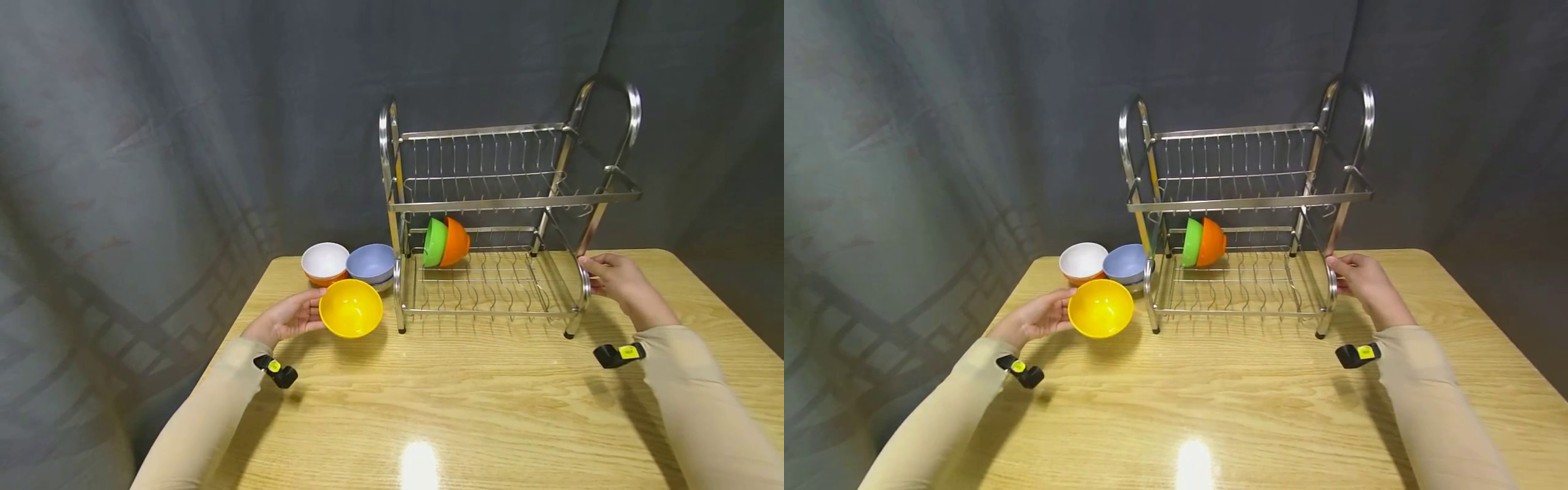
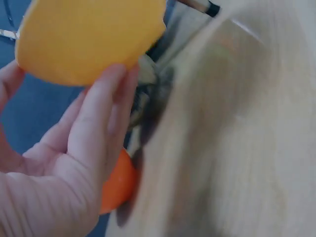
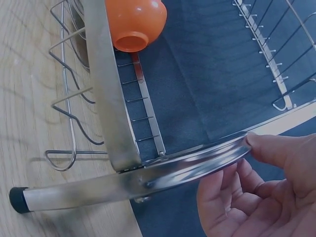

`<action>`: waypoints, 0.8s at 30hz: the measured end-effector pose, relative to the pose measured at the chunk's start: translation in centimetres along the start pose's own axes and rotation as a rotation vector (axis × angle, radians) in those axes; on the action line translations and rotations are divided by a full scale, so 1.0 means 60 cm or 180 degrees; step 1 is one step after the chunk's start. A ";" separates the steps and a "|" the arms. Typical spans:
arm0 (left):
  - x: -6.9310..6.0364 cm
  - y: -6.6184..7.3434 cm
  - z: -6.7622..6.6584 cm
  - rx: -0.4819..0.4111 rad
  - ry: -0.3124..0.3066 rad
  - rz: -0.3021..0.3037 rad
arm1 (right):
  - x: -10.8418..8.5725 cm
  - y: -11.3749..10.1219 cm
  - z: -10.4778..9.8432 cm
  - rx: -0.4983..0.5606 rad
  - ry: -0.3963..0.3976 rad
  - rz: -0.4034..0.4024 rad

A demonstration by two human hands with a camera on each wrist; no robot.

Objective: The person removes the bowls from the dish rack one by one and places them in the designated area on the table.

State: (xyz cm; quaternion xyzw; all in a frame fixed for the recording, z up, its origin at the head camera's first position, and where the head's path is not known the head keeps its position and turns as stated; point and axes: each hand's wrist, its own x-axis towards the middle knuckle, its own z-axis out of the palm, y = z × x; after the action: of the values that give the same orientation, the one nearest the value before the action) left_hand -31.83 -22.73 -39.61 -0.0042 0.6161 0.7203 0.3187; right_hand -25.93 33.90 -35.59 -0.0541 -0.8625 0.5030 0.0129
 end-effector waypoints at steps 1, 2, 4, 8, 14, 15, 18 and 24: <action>0.003 -0.005 -0.002 -0.0014 0.0111 -0.0040 | 0.000 0.000 0.000 0.0020 -0.0005 -0.0006; 0.007 -0.009 -0.004 -0.0036 0.0154 -0.0057 | 0.000 0.000 0.000 0.0020 -0.0007 -0.0012; 0.013 -0.016 -0.004 -0.0077 0.0208 -0.0081 | 0.000 0.000 0.000 0.0007 0.0001 -0.0017; 0.026 -0.026 0.000 -0.0073 0.0264 -0.0088 | -0.001 0.000 0.000 -0.0053 0.0021 -0.0001; 0.039 -0.033 0.006 -0.0009 0.0465 -0.0156 | -0.003 0.000 0.002 -0.0076 0.0029 0.0018; 0.040 -0.033 0.007 -0.0003 0.0481 -0.0162 | -0.004 0.001 0.002 -0.0083 0.0027 0.0021; 0.041 -0.034 0.010 0.0005 0.0448 -0.0144 | -0.004 0.001 0.001 -0.0101 0.0017 0.0027; 0.042 -0.036 0.011 -0.0087 0.0386 -0.0125 | -0.002 0.002 0.000 -0.0100 -0.0006 0.0031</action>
State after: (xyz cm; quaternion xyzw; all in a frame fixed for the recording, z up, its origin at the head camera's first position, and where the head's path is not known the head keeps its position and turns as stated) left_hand -32.56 -20.95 -42.37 -0.0643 0.6241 0.7207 0.2948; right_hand -25.81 33.93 -35.70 -0.0580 -0.8700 0.4895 0.0088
